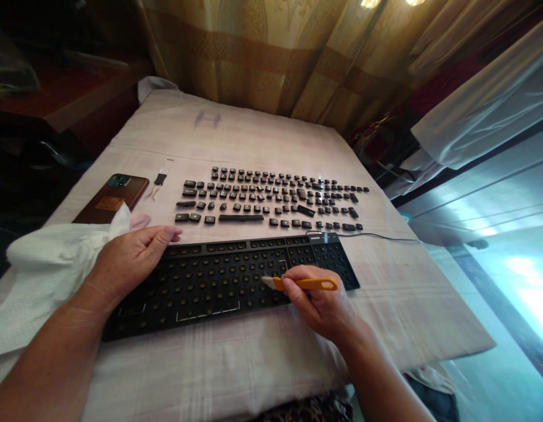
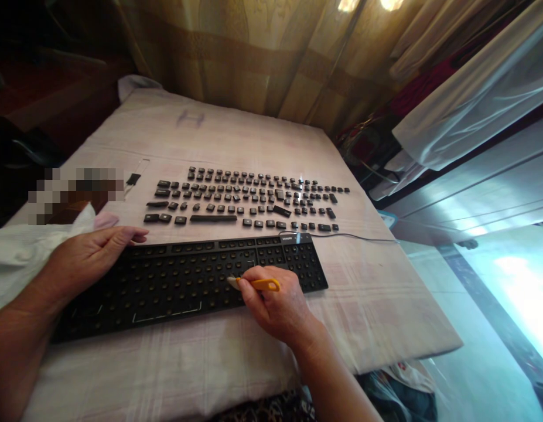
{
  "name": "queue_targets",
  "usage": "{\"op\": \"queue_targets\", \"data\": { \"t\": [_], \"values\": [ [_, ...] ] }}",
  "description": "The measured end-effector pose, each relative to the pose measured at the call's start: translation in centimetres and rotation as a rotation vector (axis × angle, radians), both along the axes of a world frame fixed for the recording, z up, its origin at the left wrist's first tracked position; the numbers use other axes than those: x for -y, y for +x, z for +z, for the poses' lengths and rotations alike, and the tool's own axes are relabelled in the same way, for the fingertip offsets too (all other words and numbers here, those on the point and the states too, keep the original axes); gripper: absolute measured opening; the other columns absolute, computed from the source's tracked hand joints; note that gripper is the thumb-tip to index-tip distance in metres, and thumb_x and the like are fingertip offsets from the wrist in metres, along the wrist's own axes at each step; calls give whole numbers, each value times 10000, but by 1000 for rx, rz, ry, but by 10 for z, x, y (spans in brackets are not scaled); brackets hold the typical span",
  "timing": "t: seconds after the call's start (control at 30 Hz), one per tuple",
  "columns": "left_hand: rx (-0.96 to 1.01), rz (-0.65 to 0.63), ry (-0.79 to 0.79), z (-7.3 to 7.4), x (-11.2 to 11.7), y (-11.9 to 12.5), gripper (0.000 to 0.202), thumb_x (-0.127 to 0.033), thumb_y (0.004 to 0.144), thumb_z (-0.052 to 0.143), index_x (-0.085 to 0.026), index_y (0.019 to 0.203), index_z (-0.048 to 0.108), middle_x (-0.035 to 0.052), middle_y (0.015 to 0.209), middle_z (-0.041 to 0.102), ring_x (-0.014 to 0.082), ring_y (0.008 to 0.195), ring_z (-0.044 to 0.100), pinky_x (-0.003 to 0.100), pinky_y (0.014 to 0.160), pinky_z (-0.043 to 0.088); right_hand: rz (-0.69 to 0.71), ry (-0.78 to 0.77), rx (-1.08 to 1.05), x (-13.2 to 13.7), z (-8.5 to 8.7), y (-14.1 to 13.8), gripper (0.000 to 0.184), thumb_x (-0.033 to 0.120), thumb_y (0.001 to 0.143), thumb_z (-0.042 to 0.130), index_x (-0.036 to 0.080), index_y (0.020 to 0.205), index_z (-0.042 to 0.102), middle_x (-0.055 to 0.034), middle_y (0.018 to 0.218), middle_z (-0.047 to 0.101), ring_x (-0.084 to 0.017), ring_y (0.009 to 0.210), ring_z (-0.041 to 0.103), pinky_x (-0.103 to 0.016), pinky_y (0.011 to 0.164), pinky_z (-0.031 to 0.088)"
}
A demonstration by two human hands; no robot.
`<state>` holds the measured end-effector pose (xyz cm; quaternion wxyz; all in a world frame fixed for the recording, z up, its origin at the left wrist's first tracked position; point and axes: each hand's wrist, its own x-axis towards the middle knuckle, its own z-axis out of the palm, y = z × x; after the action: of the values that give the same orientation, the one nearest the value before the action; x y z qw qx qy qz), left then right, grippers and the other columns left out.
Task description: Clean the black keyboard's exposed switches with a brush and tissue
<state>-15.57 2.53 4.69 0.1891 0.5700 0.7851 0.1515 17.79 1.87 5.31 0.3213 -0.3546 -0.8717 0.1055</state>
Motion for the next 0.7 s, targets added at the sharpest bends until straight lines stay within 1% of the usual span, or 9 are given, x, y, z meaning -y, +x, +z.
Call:
{"op": "queue_targets", "data": {
  "t": [0.07,0.23,0.37,0.53,0.7],
  "values": [
    [-4,-2,3,-1,0,0,704,-648,799,252,-241,1045,771,56,1107,771,327,1325,546,497,1172,389,-4,3,11,3,2,1,229,178,990,485,199,796,606,-14,658,701,-130,540,640,-233,547,451],
    [-39,-3,-1,-1,-2,1,723,-654,783,220,-264,1036,774,28,1136,763,317,1425,452,483,1175,389,12,-40,11,8,6,3,249,173,987,483,198,759,582,1,625,674,-118,525,630,-219,537,436],
    [-41,-1,-3,-1,-2,0,728,-661,780,214,-273,1044,770,21,1133,763,299,1414,469,473,1187,376,26,-50,-20,11,8,4,247,170,978,495,203,745,568,8,607,660,-115,503,617,-220,520,422],
    [-46,-11,4,-3,0,-1,735,-674,778,209,-275,1034,770,12,1158,757,304,1441,436,471,1187,376,-36,-24,-104,8,6,4,189,156,966,507,204,805,595,-4,637,689,-133,550,656,-220,563,476],
    [-43,-1,-6,-2,-1,-1,735,-678,768,217,-274,1037,770,17,1141,761,299,1412,475,471,1194,369,-22,-1,-43,6,2,2,208,175,981,509,201,796,602,-18,663,712,-138,554,662,-232,566,469]
  ]
}}
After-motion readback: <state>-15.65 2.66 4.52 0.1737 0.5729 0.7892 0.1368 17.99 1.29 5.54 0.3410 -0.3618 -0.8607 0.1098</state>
